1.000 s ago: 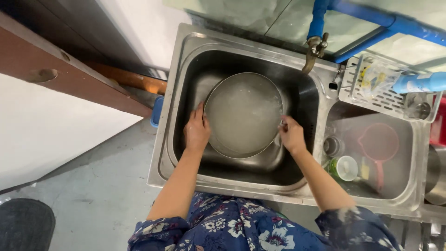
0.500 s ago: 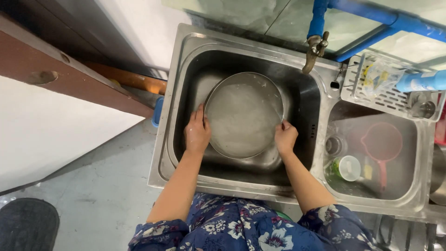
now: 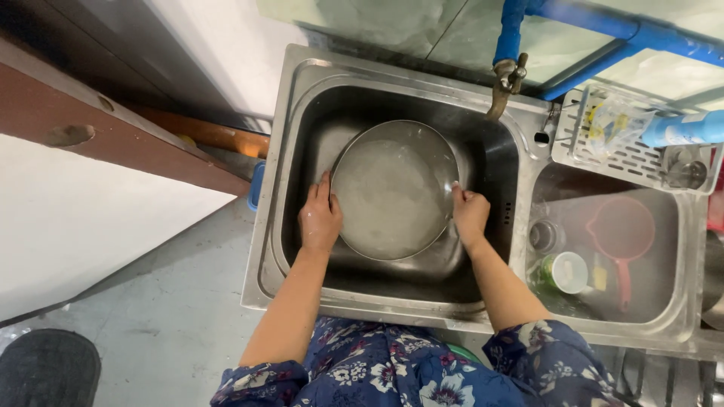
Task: Washing a sieve and a metal bowl in a double sink.
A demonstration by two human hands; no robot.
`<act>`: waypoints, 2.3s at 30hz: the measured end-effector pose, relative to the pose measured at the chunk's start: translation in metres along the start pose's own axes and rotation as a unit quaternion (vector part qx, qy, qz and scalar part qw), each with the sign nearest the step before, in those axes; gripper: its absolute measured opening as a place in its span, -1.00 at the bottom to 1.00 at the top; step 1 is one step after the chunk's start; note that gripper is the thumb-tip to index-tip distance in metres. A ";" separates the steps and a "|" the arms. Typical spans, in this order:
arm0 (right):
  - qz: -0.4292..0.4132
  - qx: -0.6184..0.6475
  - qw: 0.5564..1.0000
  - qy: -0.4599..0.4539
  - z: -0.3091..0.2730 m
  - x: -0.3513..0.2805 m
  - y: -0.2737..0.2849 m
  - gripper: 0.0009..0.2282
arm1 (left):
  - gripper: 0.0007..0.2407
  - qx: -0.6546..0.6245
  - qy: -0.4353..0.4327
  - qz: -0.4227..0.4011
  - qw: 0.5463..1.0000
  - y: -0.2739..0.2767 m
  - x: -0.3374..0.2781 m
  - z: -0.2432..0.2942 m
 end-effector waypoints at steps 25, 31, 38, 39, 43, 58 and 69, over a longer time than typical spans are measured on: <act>-0.171 0.042 0.982 -0.076 0.018 0.075 -0.075 -0.73 | -0.56 -0.008 -0.012 0.018 1.000 0.001 0.004 -0.011; -0.119 0.011 0.956 0.267 -0.077 0.081 -0.052 -0.82 | -0.53 -0.018 0.012 -0.001 1.000 -0.008 -0.003 -0.018; -0.208 0.171 0.945 -0.185 0.030 0.049 -0.083 -0.74 | -0.37 0.002 0.171 -0.144 0.975 -0.054 -0.032 -0.063; -0.220 0.153 0.944 -0.192 0.033 0.035 -0.083 -0.74 | -0.31 -0.055 0.284 -0.247 0.925 -0.088 -0.057 -0.095; -0.255 0.095 0.932 -0.241 0.110 -0.007 -0.122 -0.64 | -0.26 -0.124 0.403 -0.286 0.861 -0.020 -0.057 -0.014; -0.245 0.409 0.812 -0.336 0.155 -0.053 -0.178 -0.65 | -0.33 -0.186 0.394 -0.229 0.871 -0.047 -0.069 -0.038; -0.282 0.265 0.863 -0.325 0.132 -0.067 -0.151 -0.91 | -0.30 -0.178 0.391 -0.267 0.863 -0.037 -0.063 -0.035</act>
Point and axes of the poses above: each hand's wrist, its own x-axis towards the middle knuckle, its own y-axis out of the back of the hand, z = x × y, the point moved 8 cm from there along x, towards the middle knuckle, and after that the axes turned 5 degrees about z, right-handed, at the moved point
